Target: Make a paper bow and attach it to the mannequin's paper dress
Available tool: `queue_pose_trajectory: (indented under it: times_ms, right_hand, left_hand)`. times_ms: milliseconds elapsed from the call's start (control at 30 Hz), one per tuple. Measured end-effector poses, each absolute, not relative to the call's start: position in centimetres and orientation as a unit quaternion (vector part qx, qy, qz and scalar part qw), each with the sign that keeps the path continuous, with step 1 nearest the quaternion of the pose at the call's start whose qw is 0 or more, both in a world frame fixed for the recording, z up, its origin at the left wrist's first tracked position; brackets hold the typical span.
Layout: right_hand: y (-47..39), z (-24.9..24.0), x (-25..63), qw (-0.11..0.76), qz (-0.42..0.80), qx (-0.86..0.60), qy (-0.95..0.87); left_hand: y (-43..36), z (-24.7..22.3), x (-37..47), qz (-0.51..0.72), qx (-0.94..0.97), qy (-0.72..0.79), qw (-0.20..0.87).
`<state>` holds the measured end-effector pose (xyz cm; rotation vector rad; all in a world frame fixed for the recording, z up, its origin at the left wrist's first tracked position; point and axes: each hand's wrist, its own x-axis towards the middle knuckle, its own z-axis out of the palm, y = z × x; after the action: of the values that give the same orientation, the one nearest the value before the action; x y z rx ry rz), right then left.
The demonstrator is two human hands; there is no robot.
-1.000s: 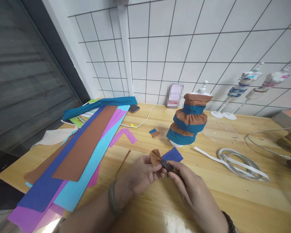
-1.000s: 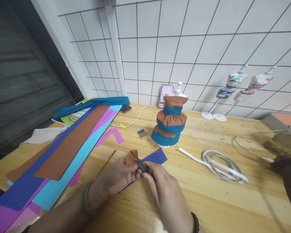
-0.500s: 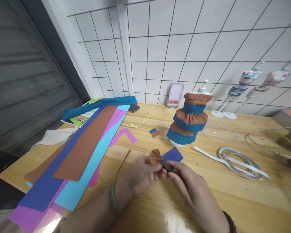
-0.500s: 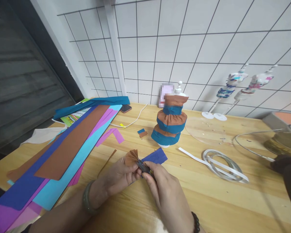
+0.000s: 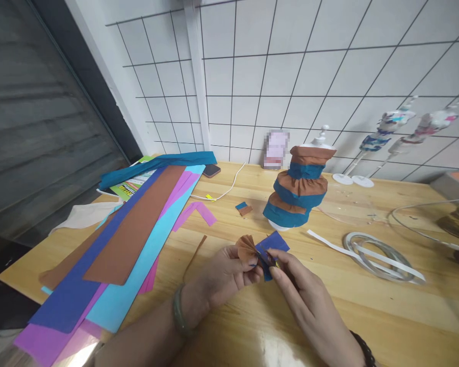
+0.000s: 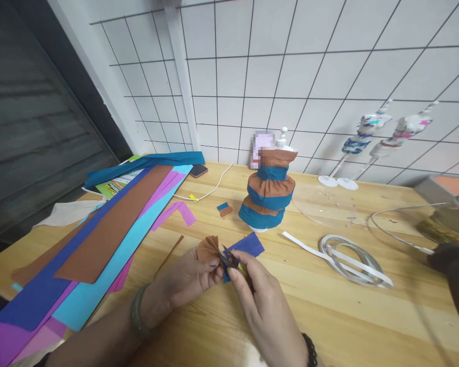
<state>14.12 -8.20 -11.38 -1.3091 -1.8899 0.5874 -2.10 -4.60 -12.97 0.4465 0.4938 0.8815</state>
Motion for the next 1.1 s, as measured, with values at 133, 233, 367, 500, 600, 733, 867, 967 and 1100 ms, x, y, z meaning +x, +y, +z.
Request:
queue_pose_trajectory:
  times_ms: [133, 233, 367, 500, 600, 733, 867, 967, 1100]
  right_hand:
    - [-7.9, -11.2, 14.5, 0.381, 0.261, -0.537, -0.706]
    - [-6.8, -11.1, 16.1, 0.376, 0.256, -0.570, -0.684]
    - [-5.1, -11.5, 19.9, 0.222, 0.198, -0.676, -0.675]
    - [-4.9, -11.6, 21.2, 0.151, 0.167, -0.703, -0.674]
    - [-5.9, -11.2, 19.1, 0.263, 0.215, -0.616, -0.711]
    - [-7.4, -11.1, 15.9, 0.283, 0.241, -0.546, -0.751]
    - [-7.8, -11.8, 15.3, 0.270, 0.200, -0.535, -0.775]
    - [-7.9, -12.0, 15.4, 0.283, 0.174, -0.527, -0.782]
    - [-8.0, -11.7, 15.0, 0.290, 0.164, -0.516, -0.789]
  left_hand:
    - [-4.5, -12.9, -2.1, 0.420, 0.202, 0.254, 0.848]
    - [-4.4, -12.8, -2.2, 0.426, 0.202, 0.256, 0.844]
    - [-4.2, -12.9, -2.3, 0.434, 0.217, 0.267, 0.833]
    - [-4.2, -13.4, -2.4, 0.432, 0.249, 0.293, 0.816]
    - [-4.2, -13.8, -2.3, 0.427, 0.267, 0.302, 0.809]
    - [-4.3, -14.0, -2.3, 0.426, 0.281, 0.271, 0.816]
    - [-4.4, -13.9, -2.3, 0.432, 0.273, 0.256, 0.820]
    - [-4.4, -13.5, -2.1, 0.434, 0.263, 0.256, 0.823]
    - [-4.4, -13.3, -1.9, 0.439, 0.242, 0.254, 0.827]
